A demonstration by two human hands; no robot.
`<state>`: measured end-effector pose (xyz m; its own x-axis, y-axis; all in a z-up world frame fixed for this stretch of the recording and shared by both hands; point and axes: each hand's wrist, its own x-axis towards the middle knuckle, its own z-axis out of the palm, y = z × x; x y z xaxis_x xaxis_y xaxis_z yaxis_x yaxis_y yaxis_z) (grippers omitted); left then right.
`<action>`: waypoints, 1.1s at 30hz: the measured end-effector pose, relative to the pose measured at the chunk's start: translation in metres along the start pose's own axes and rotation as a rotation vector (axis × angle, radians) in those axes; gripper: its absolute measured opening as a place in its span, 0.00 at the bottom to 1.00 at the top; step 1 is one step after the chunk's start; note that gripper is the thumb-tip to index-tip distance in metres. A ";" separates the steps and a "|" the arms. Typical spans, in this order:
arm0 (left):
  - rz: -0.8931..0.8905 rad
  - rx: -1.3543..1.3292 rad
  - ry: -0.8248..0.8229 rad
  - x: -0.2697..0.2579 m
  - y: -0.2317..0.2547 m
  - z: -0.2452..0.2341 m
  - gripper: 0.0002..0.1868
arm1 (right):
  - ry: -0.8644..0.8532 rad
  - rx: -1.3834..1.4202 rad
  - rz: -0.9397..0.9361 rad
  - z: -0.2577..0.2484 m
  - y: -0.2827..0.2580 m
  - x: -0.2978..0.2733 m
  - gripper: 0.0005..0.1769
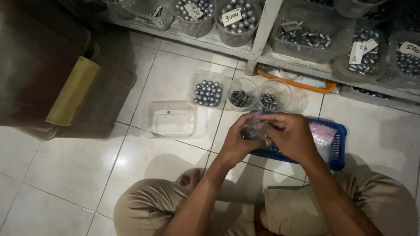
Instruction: The person sits on the floor and repeatedly transfers small metal parts from a container into small plastic bags. They seal each bag and place it into a blue basket, continuing this process for multiple bags.
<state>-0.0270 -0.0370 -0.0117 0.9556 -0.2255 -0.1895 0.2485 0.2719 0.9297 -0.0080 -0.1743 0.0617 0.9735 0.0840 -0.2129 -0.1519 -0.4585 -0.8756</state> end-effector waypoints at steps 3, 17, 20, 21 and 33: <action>-0.021 0.004 0.033 -0.003 0.015 0.005 0.36 | 0.013 0.000 -0.031 0.001 0.001 0.001 0.12; -0.078 -0.072 0.137 0.007 0.001 -0.005 0.39 | -0.035 -0.036 -0.193 -0.003 -0.015 -0.004 0.14; -0.054 -0.034 0.198 0.006 0.005 -0.005 0.39 | -0.067 -0.111 -0.267 -0.003 -0.010 -0.004 0.21; -0.049 -0.035 0.235 0.005 0.008 -0.005 0.39 | -0.050 -0.111 -0.282 -0.002 -0.008 -0.004 0.23; 0.002 -0.103 0.525 0.022 0.006 -0.043 0.31 | 0.133 -0.413 -0.369 -0.011 0.000 0.032 0.14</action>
<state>0.0020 0.0002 -0.0242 0.9001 0.2666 -0.3446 0.2353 0.3682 0.8995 0.0255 -0.1812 0.0600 0.9667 0.2042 0.1544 0.2555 -0.7304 -0.6335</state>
